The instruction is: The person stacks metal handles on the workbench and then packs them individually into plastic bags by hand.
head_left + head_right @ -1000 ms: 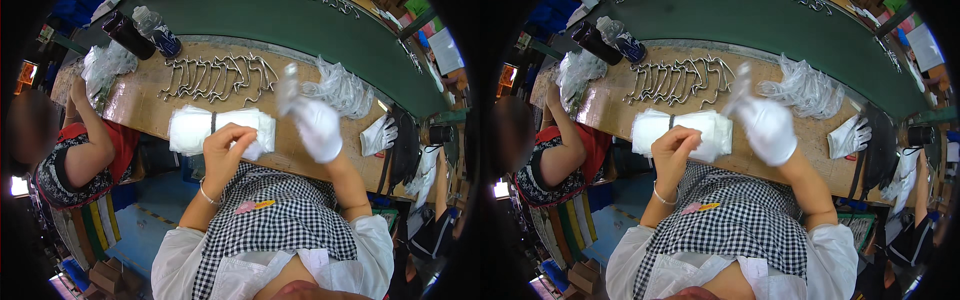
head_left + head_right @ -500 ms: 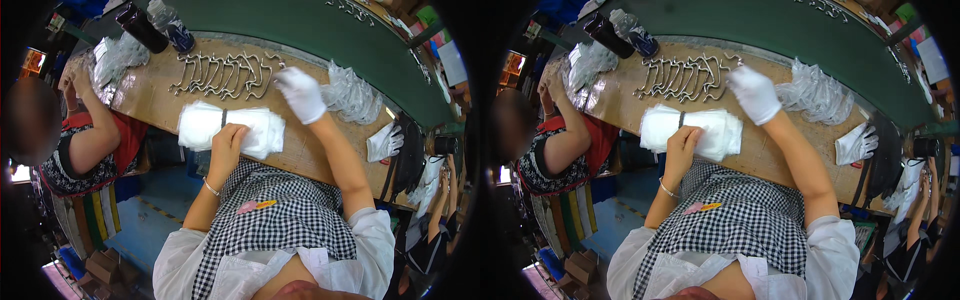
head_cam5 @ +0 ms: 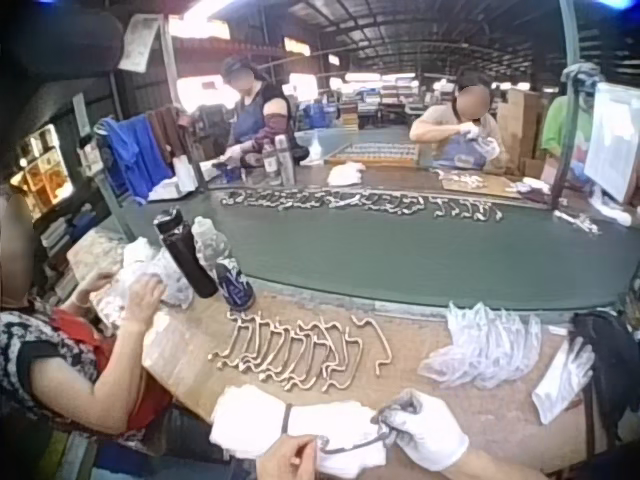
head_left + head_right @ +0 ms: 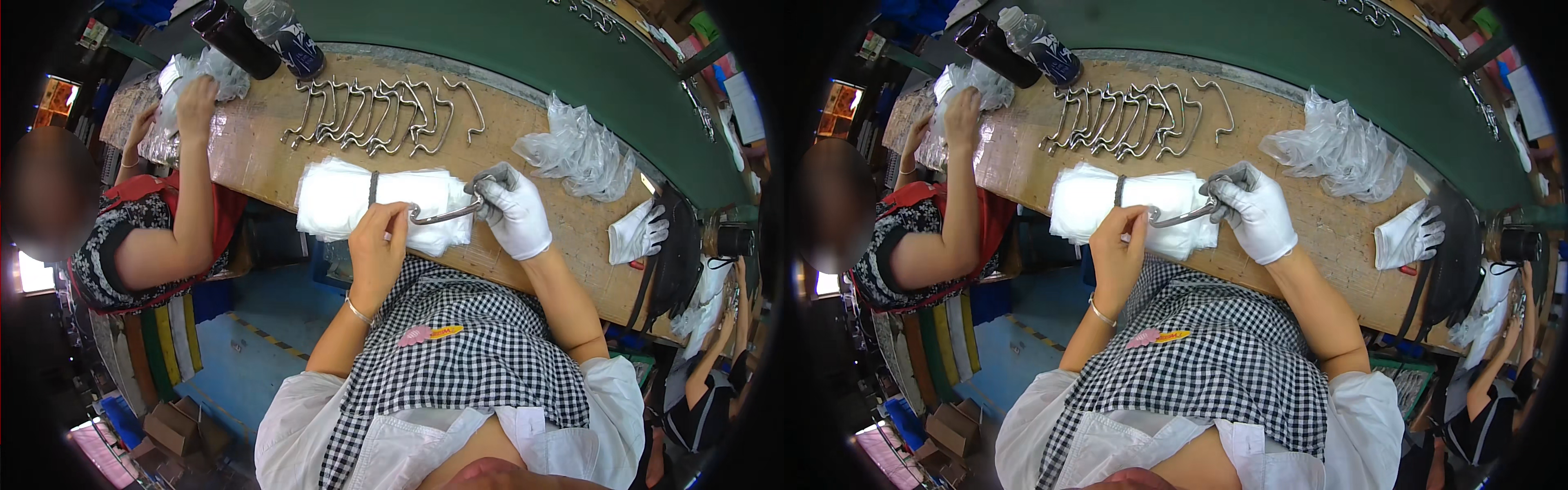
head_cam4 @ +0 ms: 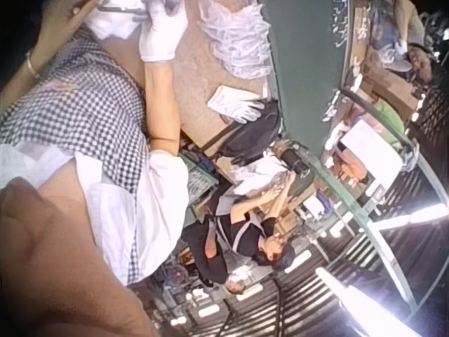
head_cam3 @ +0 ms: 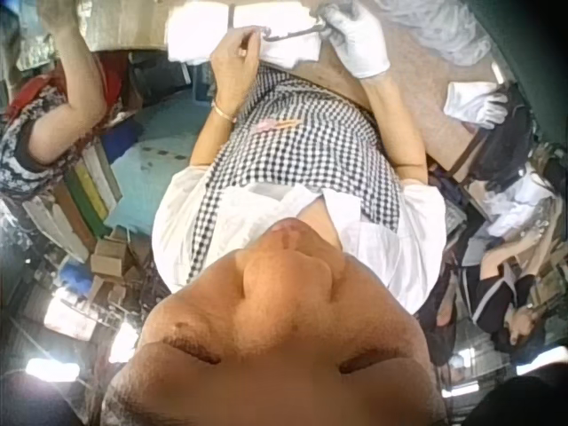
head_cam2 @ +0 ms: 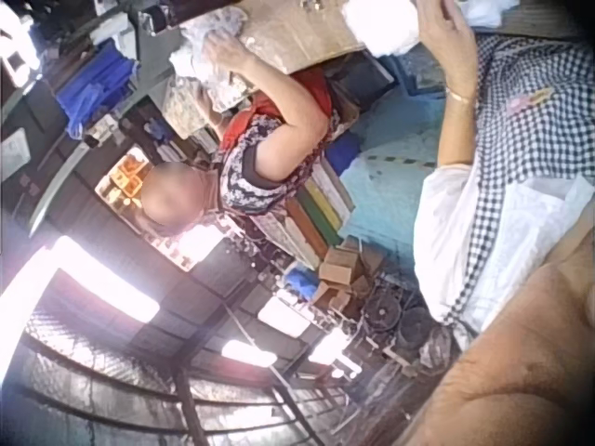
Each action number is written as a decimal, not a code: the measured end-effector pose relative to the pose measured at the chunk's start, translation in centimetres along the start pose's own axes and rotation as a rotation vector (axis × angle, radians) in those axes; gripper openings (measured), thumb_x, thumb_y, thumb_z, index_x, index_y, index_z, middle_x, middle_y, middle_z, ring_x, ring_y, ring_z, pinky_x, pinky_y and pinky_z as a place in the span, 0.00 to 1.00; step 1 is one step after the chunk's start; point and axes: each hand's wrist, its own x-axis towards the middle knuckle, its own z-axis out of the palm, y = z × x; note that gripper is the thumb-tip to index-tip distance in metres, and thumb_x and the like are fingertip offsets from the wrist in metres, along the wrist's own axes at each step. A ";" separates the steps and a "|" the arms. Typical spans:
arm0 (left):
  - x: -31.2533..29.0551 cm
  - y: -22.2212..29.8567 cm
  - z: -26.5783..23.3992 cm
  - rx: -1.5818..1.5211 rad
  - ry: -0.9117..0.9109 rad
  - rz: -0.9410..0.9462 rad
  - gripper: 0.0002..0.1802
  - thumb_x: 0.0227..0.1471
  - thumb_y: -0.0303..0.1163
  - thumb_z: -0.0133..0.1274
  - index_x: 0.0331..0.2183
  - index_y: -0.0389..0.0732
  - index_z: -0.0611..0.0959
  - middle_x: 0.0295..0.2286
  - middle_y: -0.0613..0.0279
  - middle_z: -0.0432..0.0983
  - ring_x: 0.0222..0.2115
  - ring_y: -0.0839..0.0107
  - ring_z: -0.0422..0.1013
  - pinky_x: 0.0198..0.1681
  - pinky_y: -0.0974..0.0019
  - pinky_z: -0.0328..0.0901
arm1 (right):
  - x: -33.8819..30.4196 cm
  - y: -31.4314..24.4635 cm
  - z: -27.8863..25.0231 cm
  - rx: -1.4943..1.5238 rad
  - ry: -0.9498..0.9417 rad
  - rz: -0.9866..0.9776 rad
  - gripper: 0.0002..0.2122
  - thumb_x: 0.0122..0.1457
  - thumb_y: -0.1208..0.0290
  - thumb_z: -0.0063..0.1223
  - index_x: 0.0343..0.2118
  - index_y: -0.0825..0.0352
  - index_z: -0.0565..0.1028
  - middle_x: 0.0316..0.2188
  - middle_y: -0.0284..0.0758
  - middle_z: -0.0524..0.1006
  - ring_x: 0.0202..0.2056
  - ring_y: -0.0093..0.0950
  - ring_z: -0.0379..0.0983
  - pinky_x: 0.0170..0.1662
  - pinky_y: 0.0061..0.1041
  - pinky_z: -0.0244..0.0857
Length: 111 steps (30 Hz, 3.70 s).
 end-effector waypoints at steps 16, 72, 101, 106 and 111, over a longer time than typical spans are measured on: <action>2.9 1.2 0.4 -0.090 -0.074 0.006 0.10 0.46 0.23 0.60 0.34 0.34 0.80 0.24 0.63 0.72 0.24 0.76 0.68 0.28 0.74 0.62 | 5.3 -5.7 -1.6 -2.002 0.051 -1.002 0.10 0.50 0.79 0.45 0.34 0.60 0.75 0.27 0.35 0.76 0.29 0.34 0.75 0.33 0.31 0.70; 1.2 -1.7 0.4 -0.034 -0.190 0.010 0.07 0.54 0.24 0.50 0.31 0.32 0.81 0.27 0.54 0.77 0.27 0.64 0.73 0.33 0.67 0.65 | 8.4 1.1 3.1 -1.850 -0.254 -0.469 0.07 0.52 0.71 0.52 0.32 0.67 0.75 0.30 0.41 0.77 0.33 0.39 0.75 0.40 0.35 0.70; -0.4 0.6 -1.8 -0.261 -0.069 -0.038 0.03 0.55 0.21 0.53 0.33 0.31 0.80 0.24 0.65 0.75 0.25 0.81 0.70 0.30 0.77 0.65 | -1.4 0.1 3.3 -0.026 -0.027 -0.065 0.06 0.62 0.74 0.48 0.37 0.72 0.68 0.30 0.38 0.75 0.25 0.22 0.70 0.28 0.20 0.66; 1.4 3.6 -4.2 -0.723 -0.234 -0.218 0.03 0.54 0.21 0.55 0.33 0.32 0.80 0.27 0.66 0.75 0.27 0.82 0.70 0.30 0.78 0.65 | -4.8 -2.9 6.0 -0.272 -0.124 -0.416 0.07 0.57 0.81 0.53 0.37 0.72 0.68 0.30 0.41 0.77 0.29 0.24 0.76 0.33 0.22 0.73; 3.3 4.0 -4.5 -0.817 -0.370 -0.055 0.02 0.52 0.19 0.56 0.31 0.32 0.81 0.26 0.63 0.75 0.26 0.80 0.70 0.28 0.78 0.65 | -3.2 -5.2 4.5 0.192 -0.224 -0.205 0.08 0.58 0.77 0.55 0.38 0.71 0.70 0.32 0.40 0.78 0.31 0.24 0.76 0.34 0.21 0.72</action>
